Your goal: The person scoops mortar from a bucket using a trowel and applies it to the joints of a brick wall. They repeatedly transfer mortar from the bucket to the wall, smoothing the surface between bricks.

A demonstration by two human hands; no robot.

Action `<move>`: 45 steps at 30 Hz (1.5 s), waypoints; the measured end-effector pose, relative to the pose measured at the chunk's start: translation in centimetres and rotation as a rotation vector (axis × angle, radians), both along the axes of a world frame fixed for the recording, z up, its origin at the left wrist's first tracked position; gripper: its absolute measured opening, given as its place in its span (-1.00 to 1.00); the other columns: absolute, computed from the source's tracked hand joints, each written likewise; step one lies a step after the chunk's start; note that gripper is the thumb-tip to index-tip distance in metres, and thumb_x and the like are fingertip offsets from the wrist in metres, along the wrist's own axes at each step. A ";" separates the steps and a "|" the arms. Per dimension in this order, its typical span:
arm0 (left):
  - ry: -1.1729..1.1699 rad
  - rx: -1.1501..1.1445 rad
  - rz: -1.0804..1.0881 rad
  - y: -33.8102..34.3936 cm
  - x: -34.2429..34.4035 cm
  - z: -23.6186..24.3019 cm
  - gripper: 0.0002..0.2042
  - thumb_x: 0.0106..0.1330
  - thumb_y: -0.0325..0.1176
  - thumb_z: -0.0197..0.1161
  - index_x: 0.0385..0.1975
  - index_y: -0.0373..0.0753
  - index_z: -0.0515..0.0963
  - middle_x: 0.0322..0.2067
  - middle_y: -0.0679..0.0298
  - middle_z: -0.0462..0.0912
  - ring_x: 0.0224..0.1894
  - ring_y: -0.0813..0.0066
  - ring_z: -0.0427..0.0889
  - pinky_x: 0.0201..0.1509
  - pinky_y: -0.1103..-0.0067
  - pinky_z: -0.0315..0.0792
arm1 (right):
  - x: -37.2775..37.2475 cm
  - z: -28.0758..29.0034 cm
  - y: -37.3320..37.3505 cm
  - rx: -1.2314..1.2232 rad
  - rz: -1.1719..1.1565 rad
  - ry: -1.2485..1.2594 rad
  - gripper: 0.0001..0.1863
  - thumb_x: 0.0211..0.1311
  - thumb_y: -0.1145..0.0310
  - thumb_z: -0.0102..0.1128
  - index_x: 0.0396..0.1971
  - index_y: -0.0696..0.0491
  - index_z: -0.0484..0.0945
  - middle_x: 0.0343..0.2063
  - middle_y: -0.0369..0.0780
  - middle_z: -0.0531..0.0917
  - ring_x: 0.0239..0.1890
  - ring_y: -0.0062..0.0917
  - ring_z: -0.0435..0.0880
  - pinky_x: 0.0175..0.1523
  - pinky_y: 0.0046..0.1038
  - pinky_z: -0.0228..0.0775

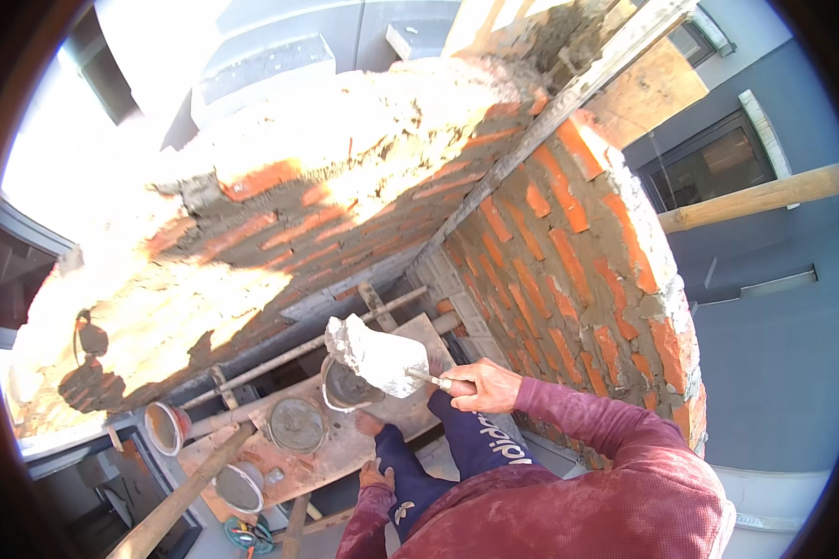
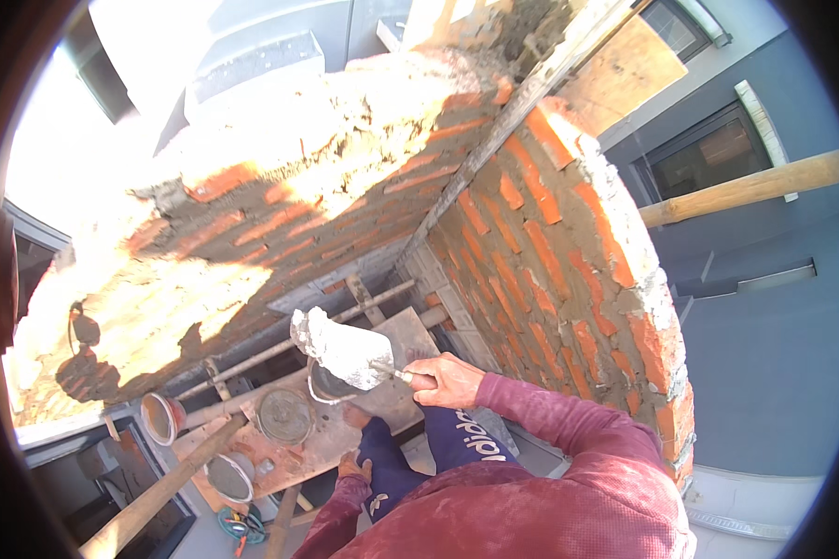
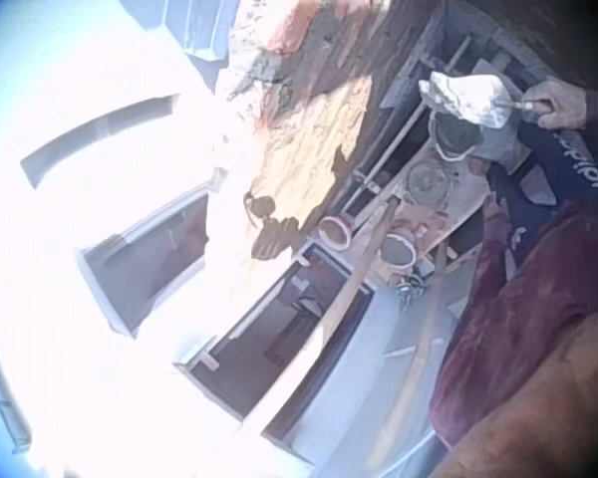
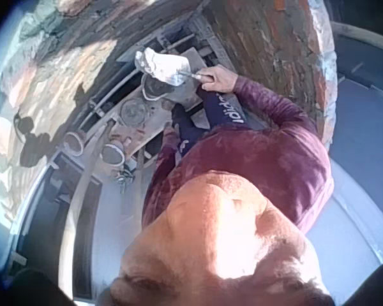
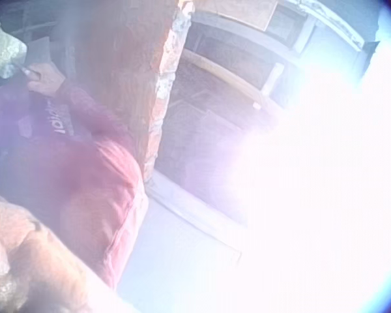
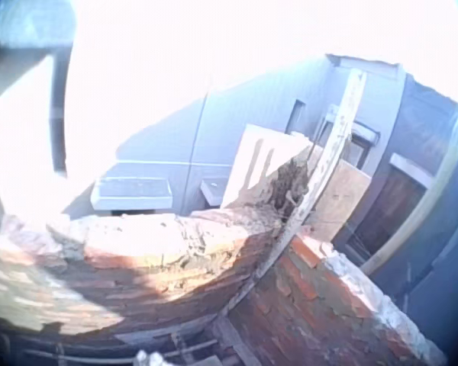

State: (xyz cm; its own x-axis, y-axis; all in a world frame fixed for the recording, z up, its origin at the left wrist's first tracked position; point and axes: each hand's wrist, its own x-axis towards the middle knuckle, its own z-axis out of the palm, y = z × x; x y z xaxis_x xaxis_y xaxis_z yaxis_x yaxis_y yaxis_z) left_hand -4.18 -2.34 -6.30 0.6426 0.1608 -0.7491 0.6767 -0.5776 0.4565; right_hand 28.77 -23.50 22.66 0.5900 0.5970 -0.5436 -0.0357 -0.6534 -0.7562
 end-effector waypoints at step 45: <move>0.027 0.165 0.701 6.1 7.2 8.2 -0.38 0.08 -0.18 0.26 0.20 -0.27 0.40 0.11 0.00 0.51 0.13 0.18 0.51 0.24 0.43 0.31 | 23.9 28.9 -7.6 1.641 -0.691 0.851 -0.80 0.46 0.43 -0.24 -0.11 0.28 0.17 -0.40 -0.14 0.33 -0.35 -0.49 0.41 -0.35 -0.55 0.54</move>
State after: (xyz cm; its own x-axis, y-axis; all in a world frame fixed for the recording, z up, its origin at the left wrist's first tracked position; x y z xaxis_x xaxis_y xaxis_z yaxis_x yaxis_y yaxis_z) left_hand 3.03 3.74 1.87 0.3284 0.6409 -0.6938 0.9234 -0.0633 0.3785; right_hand 52.62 -31.10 51.56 0.8316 0.5549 -0.0219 -0.5503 0.8182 -0.1666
